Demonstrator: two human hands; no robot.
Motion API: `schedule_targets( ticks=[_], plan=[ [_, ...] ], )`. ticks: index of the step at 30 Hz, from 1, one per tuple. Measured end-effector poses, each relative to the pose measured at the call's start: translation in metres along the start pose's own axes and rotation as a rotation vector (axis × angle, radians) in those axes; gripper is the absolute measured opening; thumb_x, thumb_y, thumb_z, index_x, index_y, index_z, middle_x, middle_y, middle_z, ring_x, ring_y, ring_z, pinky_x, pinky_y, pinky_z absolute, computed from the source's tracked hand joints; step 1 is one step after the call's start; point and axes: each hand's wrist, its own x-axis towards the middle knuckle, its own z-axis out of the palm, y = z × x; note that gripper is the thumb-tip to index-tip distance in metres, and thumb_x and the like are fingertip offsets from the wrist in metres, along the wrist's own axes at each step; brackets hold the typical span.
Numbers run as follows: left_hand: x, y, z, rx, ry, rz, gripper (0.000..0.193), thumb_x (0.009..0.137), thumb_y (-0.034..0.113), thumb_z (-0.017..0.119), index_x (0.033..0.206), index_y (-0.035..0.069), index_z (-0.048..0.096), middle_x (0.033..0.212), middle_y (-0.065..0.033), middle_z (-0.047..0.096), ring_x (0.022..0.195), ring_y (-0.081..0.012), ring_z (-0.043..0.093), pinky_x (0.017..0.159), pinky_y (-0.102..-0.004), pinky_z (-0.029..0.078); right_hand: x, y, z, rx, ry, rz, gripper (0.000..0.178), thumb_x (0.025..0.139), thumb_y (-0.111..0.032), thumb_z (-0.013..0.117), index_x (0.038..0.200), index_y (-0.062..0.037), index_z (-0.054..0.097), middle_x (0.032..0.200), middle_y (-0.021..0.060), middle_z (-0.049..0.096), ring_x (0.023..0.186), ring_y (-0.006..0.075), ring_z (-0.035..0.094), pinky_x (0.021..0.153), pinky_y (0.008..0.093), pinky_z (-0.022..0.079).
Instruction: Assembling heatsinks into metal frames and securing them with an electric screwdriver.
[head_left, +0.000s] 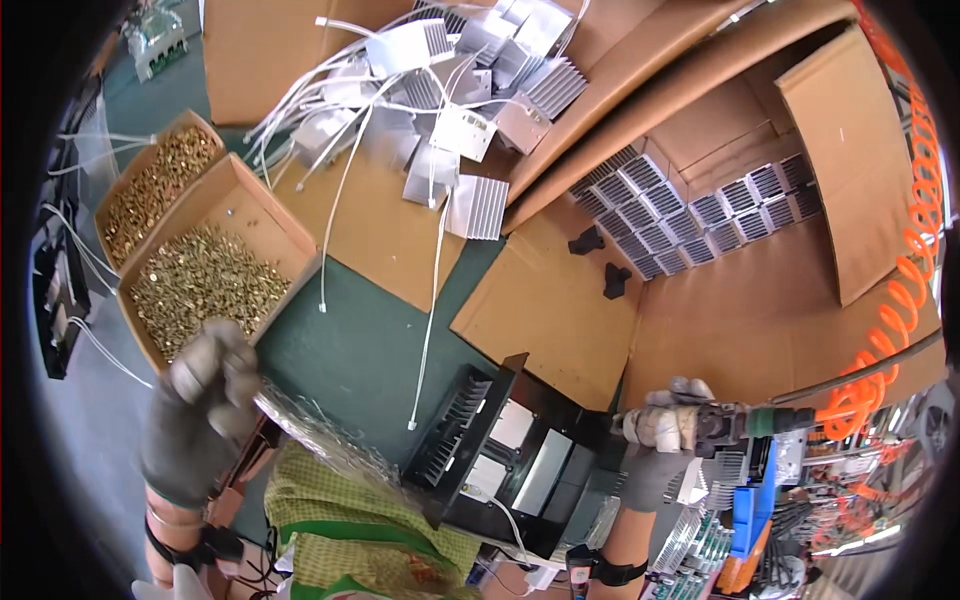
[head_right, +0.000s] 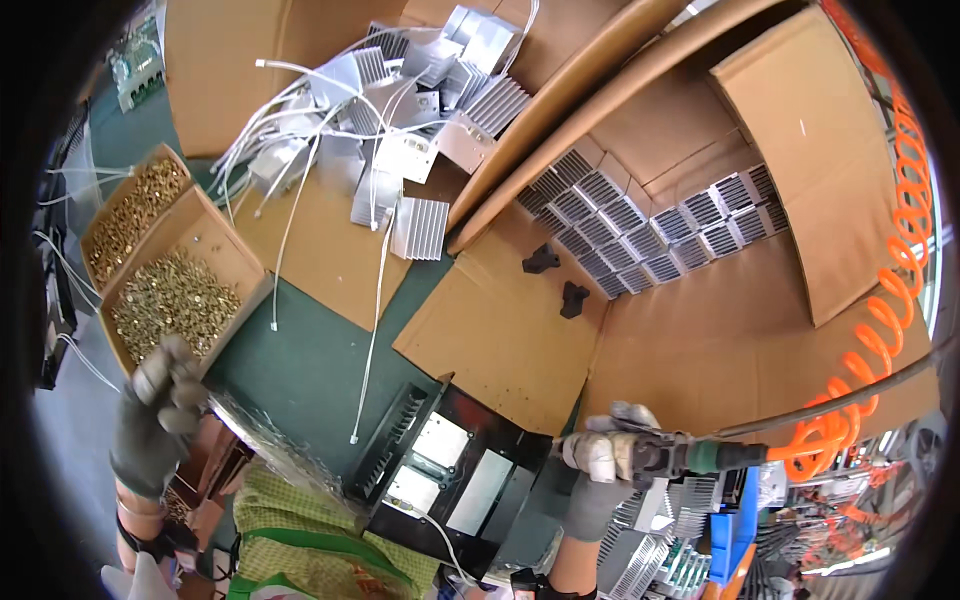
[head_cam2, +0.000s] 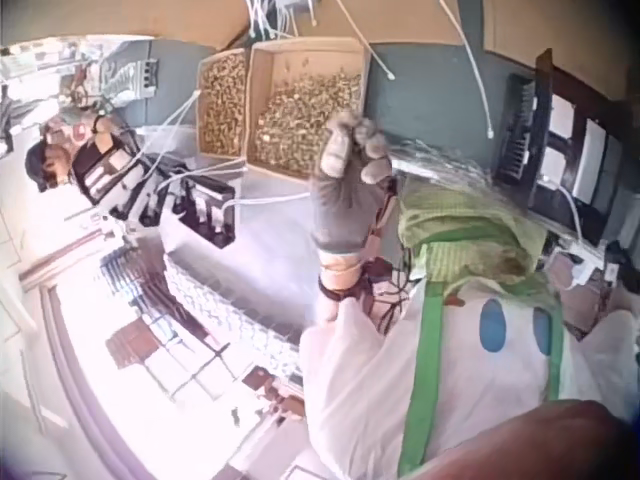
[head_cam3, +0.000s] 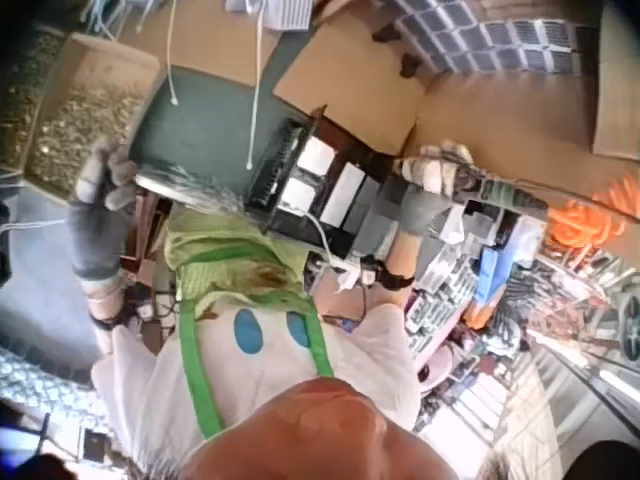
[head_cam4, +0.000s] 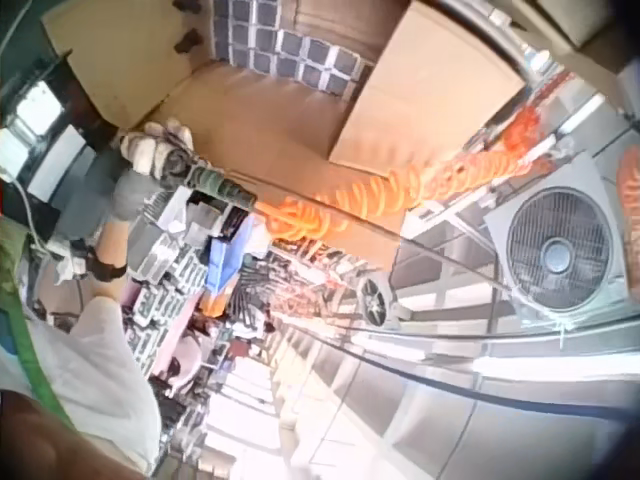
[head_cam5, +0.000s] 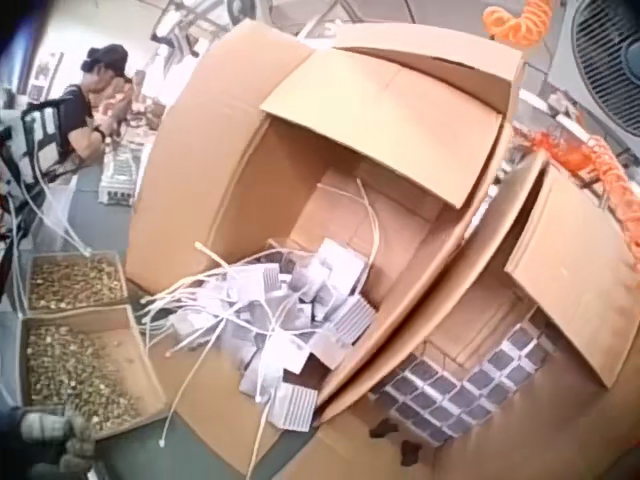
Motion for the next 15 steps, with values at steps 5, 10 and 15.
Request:
schedule_targets(
  ticks=[5,10,15],
  plan=[
    [0.005,-0.058,-0.005,0.090,-0.175,-0.356,0.016,0.083,0.012,0.063,0.093,0.003,0.057,0.076,-0.0084,0.058,0.062,-0.0133,0.053,0.051,-0.0229,0.040,-0.002,-0.052,-0.017,0.444,-0.291,-0.086,0.044,0.090,-0.034,0.052,0.123,-0.0061,0.041,0.118,0.0171,0.050,0.089,0.0277,0.054,0.062,0.0454,0.047],
    [0.006,-0.076,0.000,0.050,-0.245,-0.509,0.019,0.084,0.011,0.063,0.099,0.001,0.058,0.075,-0.0076,0.057,0.064,-0.0137,0.053,0.055,-0.0244,0.040,-0.046,-0.090,0.038,0.237,-0.341,-0.191,0.051,0.086,-0.019,0.053,0.130,-0.0033,0.030,0.113,0.0075,0.042,0.083,0.0157,0.043,0.077,0.0304,0.039],
    [0.009,-0.085,0.011,0.192,-0.329,-0.614,0.022,0.084,0.018,0.064,0.098,0.002,0.058,0.079,-0.0055,0.055,0.057,-0.0121,0.049,0.051,-0.0236,0.038,-0.072,-0.096,0.084,0.471,-0.259,-0.111,0.037,0.085,-0.015,0.060,0.111,-0.0051,0.035,0.078,0.0037,0.045,0.067,0.0142,0.039,0.050,0.0265,0.036]
  ],
)
